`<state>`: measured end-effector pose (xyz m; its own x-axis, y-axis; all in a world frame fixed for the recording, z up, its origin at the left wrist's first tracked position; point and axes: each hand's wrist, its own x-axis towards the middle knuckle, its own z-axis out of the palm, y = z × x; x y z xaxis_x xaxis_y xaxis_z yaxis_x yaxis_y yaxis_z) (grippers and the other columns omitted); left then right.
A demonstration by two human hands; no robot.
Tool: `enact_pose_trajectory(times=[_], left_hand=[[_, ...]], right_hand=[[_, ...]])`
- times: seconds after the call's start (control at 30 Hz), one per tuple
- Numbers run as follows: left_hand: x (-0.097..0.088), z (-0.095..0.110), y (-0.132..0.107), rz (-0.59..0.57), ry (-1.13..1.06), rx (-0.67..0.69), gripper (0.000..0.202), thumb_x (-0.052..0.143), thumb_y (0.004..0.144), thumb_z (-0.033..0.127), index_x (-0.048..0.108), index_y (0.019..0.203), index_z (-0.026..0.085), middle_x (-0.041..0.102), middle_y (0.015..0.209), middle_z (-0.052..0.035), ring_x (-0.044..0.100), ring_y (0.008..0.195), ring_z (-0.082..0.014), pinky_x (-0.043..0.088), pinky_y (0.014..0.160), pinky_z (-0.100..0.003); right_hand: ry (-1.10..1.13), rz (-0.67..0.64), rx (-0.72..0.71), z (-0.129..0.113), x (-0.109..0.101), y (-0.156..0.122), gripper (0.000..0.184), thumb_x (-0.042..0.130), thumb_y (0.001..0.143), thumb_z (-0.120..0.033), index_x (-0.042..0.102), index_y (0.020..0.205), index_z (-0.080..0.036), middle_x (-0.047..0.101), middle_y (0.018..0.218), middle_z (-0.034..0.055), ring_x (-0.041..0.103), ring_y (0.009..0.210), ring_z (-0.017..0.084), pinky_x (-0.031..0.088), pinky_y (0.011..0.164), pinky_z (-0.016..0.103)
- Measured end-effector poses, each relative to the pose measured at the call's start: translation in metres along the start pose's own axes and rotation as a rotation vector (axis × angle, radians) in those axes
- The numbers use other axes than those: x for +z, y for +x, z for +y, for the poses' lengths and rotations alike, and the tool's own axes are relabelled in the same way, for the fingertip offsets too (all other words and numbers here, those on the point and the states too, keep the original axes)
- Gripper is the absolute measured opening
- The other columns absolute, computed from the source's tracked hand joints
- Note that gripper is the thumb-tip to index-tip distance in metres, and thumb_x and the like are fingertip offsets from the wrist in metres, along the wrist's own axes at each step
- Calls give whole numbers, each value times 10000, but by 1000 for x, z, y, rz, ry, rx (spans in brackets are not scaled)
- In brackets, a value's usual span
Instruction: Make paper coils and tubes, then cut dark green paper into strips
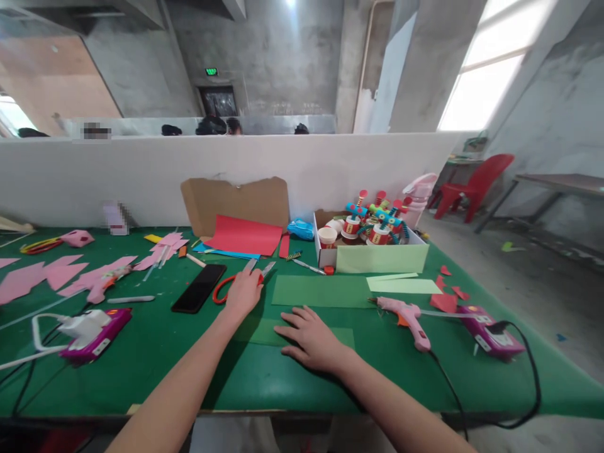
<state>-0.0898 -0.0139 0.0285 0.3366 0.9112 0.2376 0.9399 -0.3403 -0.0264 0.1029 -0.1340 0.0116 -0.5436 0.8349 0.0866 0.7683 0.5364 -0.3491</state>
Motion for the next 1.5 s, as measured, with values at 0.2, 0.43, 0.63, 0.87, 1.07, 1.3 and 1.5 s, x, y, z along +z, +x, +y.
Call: enact_pose_trajectory(times=[0.2,0.43,0.63,0.87,1.07,1.3,1.5], left_hand=[[13,22,31,-72,39,-59,212,477,886,180,592,1055,123,615,1058,-168,573,1032,-278,448,820,-355],[2,5,14,52,-155,198,255,424,917,217,644,1043,190,636,1089,-114,548,1049,-251,458,890,-394],[-1,-28,-64,-202,-374,407,323,452,906,303,657,1131,198,656,1180,-90,575,1105,-220,448,979,-370],[-15,-28,-85,-343,-284,322,508,545,840,305,519,1336,201,576,1292,-124,507,1201,-279,406,978,-436],[-18,-26,-73,-386,-327,336,473,611,788,293,539,1250,219,583,1152,-93,523,1115,-266,394,918,-392],[-15,-28,-80,-260,-392,380,171,467,903,280,601,837,195,590,855,-53,536,851,-210,402,772,-332],[-14,-43,-84,-198,-488,213,340,331,950,338,599,798,195,635,787,-50,573,761,-183,408,705,-284]], right_hand=[[0,-9,-14,-3,2,-2,554,482,903,-573,524,1372,-282,473,1470,75,368,1378,291,232,1158,508],[-22,-27,-4,-1,-8,-12,485,520,914,-496,543,1352,-290,477,1467,76,384,1370,292,245,1152,526],[-12,76,115,14,-11,-50,453,529,929,-373,538,1361,-239,499,1441,117,423,1348,288,304,1132,517],[7,81,185,24,-10,-59,536,571,897,-399,482,1405,-252,502,1436,120,460,1314,294,357,1089,517],[9,26,258,26,-26,-46,734,694,788,-464,436,1436,-234,530,1390,149,499,1225,326,409,1006,504],[17,71,238,29,-32,-38,799,760,723,-435,439,1432,-255,623,1240,138,537,1153,323,382,1005,513],[289,145,296,38,-40,-44,703,686,761,-245,448,1422,-243,694,1075,66,628,968,229,457,924,399]])
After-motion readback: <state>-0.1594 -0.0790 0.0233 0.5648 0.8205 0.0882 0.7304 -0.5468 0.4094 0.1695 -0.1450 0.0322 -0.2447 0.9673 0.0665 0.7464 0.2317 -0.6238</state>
